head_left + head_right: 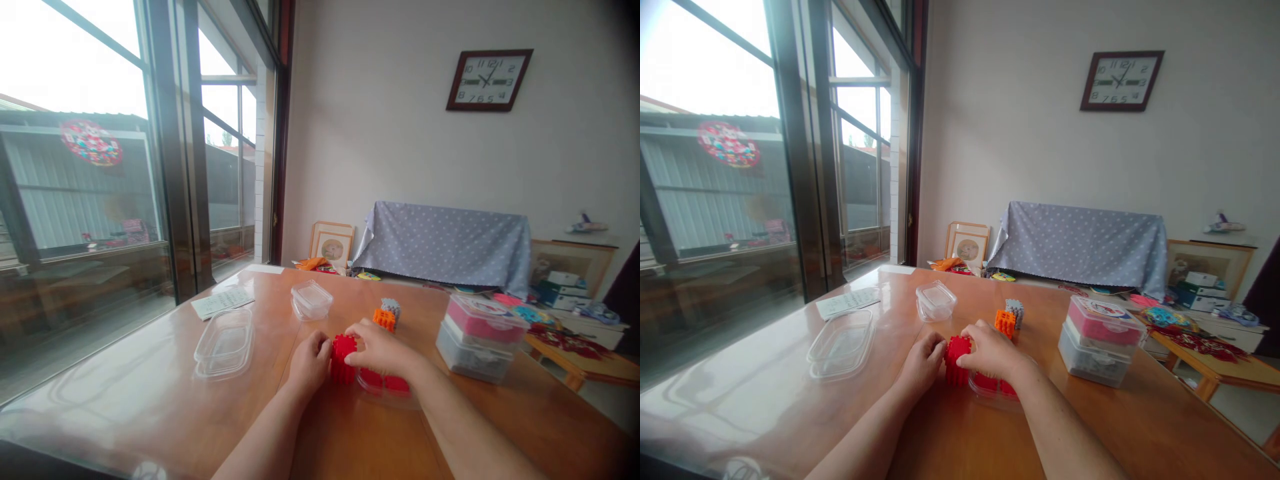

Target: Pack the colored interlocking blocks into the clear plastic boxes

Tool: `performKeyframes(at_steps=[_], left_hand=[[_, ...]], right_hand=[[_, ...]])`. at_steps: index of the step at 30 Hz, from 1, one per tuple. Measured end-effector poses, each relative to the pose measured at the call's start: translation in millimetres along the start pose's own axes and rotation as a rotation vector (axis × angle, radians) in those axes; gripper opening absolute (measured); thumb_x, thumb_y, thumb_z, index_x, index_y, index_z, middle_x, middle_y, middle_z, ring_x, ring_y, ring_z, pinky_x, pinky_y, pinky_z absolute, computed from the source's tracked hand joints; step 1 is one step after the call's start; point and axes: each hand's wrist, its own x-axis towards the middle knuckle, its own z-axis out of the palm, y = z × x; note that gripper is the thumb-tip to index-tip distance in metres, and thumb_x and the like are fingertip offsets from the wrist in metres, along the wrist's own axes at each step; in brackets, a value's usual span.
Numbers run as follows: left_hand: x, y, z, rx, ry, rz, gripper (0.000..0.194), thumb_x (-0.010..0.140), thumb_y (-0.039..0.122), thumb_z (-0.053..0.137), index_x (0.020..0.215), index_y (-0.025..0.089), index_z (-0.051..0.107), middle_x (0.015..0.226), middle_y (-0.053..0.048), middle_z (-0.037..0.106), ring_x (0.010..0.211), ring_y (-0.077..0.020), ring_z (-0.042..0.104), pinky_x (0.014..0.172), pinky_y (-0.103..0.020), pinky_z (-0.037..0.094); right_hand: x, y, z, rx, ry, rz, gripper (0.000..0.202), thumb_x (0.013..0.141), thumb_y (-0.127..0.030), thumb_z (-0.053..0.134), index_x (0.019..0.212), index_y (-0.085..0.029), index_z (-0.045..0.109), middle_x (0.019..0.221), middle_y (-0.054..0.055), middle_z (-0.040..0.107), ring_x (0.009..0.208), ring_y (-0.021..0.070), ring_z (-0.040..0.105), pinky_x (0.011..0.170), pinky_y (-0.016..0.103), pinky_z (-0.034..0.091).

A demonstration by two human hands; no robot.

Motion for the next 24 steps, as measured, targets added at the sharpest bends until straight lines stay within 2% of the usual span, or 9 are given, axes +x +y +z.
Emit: performKeyframes(at_steps=[5,10,15,19,21,24], left_hand=[[0,2,-2.8,0.011,-0.001,-0.001,0.018,0.091,0.029,0.051,0.079,0.021,0.063,0.077,0.000,0.067,0.073,-0.0145,0.059,0.065,-0.023,0.038],[0,6,-5.6,0.026,-0.012,-0.005,0.018,0.090,0.028,0.052,0.077,0.020,0.062,0.074,0.000,0.066,0.072,-0.0145,0.058,0.064,-0.023,0.037],[0,9,-6.8,0.016,-0.016,-0.005,0.019,0.091,0.028,0.050,0.077,0.020,0.060,0.073,0.001,0.066,0.071,-0.0143,0.060,0.064,-0.023,0.037],[0,10,-7.8,0.011,-0.020,-0.004,0.019,0.090,0.028,0.051,0.076,0.020,0.060,0.072,0.001,0.066,0.071,-0.0144,0.060,0.063,-0.023,0.037],[0,10,-8.2,0.010,-0.022,0.002,0.018,0.089,0.028,0.051,0.076,0.020,0.061,0.072,0.001,0.066,0.071,-0.0144,0.059,0.063,-0.023,0.037],[0,10,-8.0,0.016,-0.019,0.009,0.019,0.090,0.028,0.051,0.075,0.020,0.060,0.072,0.001,0.066,0.070,-0.0143,0.058,0.064,-0.023,0.037]], right_hand=[[-17,14,-17,-0.018,0.027,0.027,0.039,0.072,-0.027,0.073,0.110,-0.023,0.066,0.107,0.004,0.062,0.093,0.0188,0.057,0.081,0.028,0.040],[-41,36,-30,-0.141,-0.069,0.154,0.032,0.068,-0.024,0.073,0.099,-0.024,0.067,0.102,0.003,0.062,0.095,0.0216,0.057,0.073,0.028,0.037],[-52,57,-29,-0.250,-0.170,0.282,0.033,0.063,-0.026,0.074,0.096,-0.025,0.068,0.099,0.004,0.060,0.095,0.0243,0.058,0.067,0.029,0.033],[-55,68,-25,-0.259,-0.147,0.294,0.047,0.063,-0.030,0.077,0.108,-0.023,0.068,0.109,0.007,0.061,0.102,0.0275,0.058,0.072,0.030,0.036],[-55,69,-23,-0.241,-0.113,0.278,0.042,0.067,-0.026,0.073,0.108,-0.022,0.068,0.109,0.007,0.063,0.100,0.0259,0.059,0.073,0.029,0.036],[-56,65,-22,-0.176,-0.090,0.225,0.027,0.074,-0.016,0.060,0.099,-0.022,0.068,0.099,0.004,0.068,0.091,0.0203,0.061,0.071,0.027,0.035]])
